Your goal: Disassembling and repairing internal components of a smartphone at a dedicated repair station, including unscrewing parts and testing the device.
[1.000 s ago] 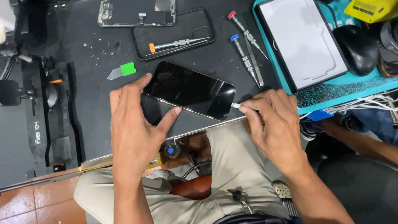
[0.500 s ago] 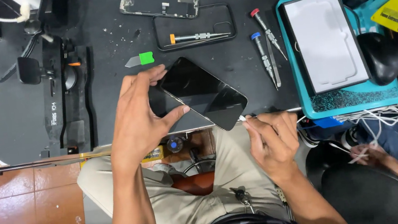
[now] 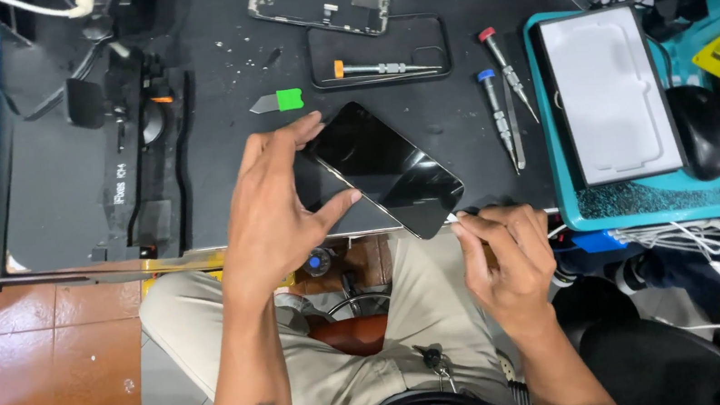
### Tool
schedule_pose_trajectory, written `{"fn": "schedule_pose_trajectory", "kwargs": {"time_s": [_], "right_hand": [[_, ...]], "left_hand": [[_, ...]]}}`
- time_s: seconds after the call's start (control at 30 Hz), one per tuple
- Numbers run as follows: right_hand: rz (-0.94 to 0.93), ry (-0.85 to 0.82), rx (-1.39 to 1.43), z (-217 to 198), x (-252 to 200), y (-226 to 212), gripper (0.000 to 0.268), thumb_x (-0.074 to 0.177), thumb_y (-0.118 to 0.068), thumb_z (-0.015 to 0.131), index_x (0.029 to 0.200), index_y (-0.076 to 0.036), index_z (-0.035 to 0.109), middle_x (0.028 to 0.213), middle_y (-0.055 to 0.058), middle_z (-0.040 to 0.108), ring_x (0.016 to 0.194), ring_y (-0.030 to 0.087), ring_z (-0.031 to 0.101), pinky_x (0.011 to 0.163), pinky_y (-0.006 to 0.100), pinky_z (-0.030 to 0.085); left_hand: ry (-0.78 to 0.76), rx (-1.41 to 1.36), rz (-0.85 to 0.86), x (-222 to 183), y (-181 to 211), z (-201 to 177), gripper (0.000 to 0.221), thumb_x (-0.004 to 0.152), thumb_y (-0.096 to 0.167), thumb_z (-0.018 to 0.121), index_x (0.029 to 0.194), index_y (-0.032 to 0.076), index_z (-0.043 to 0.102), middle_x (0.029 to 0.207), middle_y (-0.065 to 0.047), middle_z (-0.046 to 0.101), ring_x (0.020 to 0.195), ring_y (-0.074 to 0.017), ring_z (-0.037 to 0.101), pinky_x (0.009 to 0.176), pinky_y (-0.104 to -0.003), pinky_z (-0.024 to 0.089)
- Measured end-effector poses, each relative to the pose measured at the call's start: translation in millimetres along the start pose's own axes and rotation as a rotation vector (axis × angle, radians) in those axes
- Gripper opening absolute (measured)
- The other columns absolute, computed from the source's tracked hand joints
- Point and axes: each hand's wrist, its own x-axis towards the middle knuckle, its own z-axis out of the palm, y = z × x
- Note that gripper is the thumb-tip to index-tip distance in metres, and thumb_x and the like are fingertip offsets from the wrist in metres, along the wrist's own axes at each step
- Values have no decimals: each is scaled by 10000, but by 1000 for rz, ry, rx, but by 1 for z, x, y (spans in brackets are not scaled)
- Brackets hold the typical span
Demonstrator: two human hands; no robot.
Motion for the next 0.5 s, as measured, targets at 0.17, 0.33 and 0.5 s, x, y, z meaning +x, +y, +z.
{"fn": "schedule_pose_trajectory", "kwargs": {"time_s": [0.17, 0.33, 0.5], "right_hand": [[54, -95, 19, -9, 1, -2, 84, 966, -49, 767, 1024, -1, 730, 965, 132, 675, 850, 253, 642, 808, 373, 454], [136, -62, 65, -21, -5, -6, 214, 932, -35, 788, 1110, 65, 724, 1041, 224, 672, 924, 300, 664, 832, 363, 578], [147, 3, 24, -34, -21, -11, 195, 976, -64, 745, 1109, 72, 705, 998, 199, 645, 895, 315, 598, 787, 380, 513]], "left_hand": [[-4, -9, 8, -1, -2, 0, 768, 789, 248, 905, 1393, 29, 485, 1384, -128, 649, 1176, -299, 538, 981, -403, 484], [64, 10, 65, -9, 2, 1, 750, 838, 244, 873, 1418, 9, 461, 1433, -155, 587, 1247, -341, 523, 1047, -436, 473], [323, -80, 248, -53, 4, 15, 439, 1001, 189, 731, 1368, 52, 533, 1380, -164, 607, 1268, -332, 595, 1103, -436, 449]]}}
